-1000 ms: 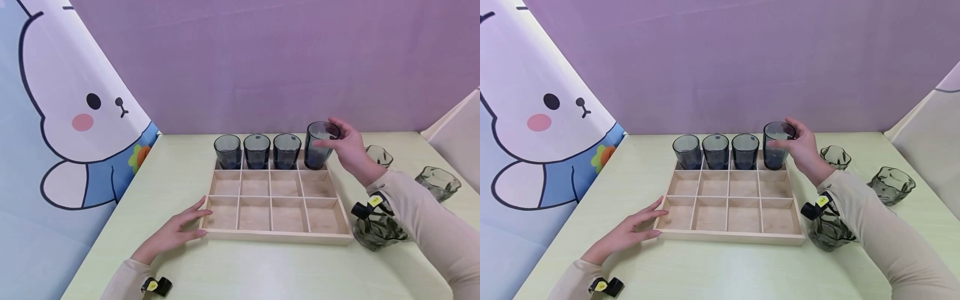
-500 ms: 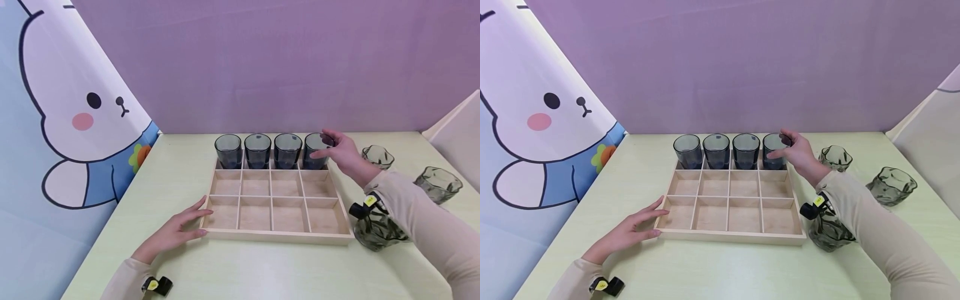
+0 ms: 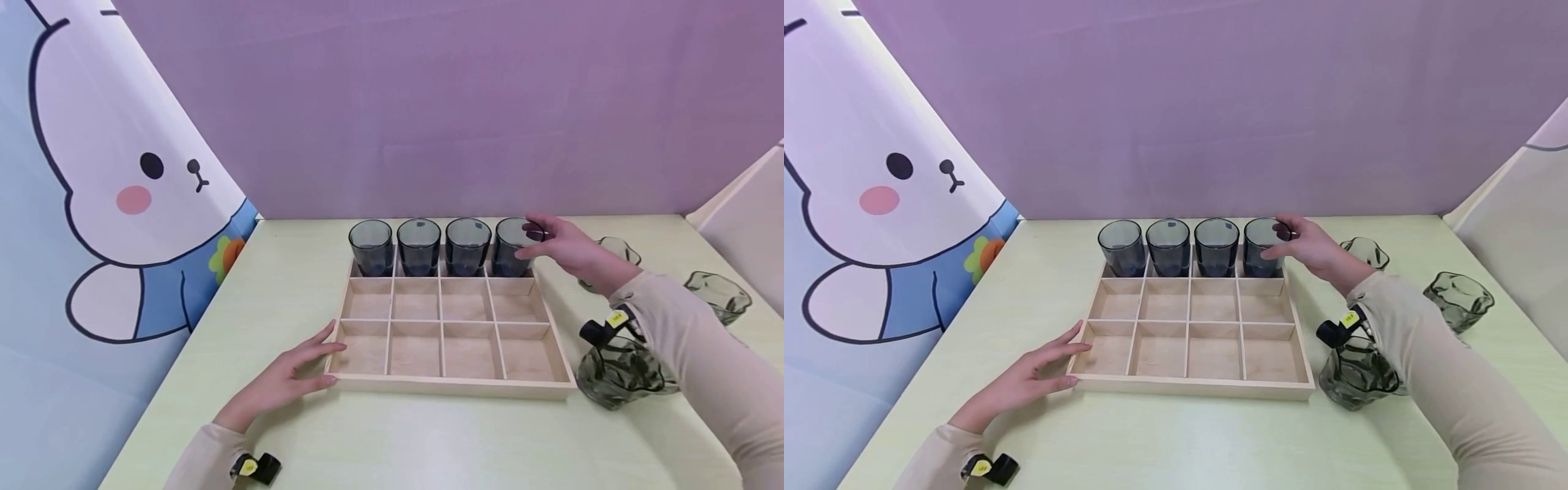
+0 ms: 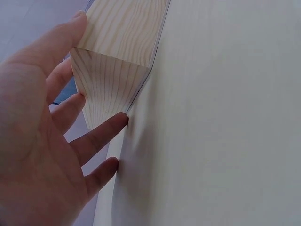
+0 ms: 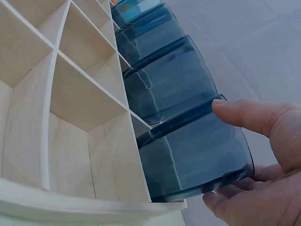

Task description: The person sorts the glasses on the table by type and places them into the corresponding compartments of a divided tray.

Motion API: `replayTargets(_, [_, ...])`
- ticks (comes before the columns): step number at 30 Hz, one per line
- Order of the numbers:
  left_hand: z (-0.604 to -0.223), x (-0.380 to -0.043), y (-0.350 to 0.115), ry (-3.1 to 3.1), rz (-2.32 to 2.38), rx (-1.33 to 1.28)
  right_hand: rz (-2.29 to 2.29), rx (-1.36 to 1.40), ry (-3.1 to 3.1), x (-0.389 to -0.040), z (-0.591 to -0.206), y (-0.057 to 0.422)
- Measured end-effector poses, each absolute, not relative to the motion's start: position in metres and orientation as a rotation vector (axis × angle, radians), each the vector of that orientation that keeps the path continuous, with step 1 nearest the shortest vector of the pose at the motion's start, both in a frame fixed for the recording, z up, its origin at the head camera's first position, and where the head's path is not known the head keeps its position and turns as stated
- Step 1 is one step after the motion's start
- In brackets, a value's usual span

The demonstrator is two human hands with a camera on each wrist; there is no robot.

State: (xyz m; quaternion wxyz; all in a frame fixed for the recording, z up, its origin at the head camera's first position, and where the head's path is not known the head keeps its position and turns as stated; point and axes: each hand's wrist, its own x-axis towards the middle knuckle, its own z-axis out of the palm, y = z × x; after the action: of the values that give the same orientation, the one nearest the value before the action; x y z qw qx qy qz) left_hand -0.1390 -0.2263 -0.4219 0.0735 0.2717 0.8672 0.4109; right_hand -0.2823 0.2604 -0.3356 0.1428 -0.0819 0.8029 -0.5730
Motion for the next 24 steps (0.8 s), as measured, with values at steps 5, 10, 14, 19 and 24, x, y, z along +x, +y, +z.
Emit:
replayTargets(5, [-0.421,-0.138,-0.226,2.61,1.231,0.832,-1.626,-0.22,2.313,-0.279,-0.335,0.264])
replayTargets(10, [-0.423,-0.139,-0.227,2.614,1.23,0.832,-1.632,-0.199,2.314,-0.268,-0.33,0.273])
replayTargets(14, [-0.423,-0.139,-0.228,2.612,1.228,0.81,-1.636,-0.223,2.334,-0.257,-0.327,0.282])
replayTargets(19, [-0.421,-0.138,-0.227,2.607,1.233,0.814,-1.648,-0.264,2.358,-0.242,-0.326,0.293])
replayTargets(24, [-0.42,-0.137,-0.226,2.618,1.233,0.83,-1.616,-0.351,2.402,-0.227,-0.33,0.306])
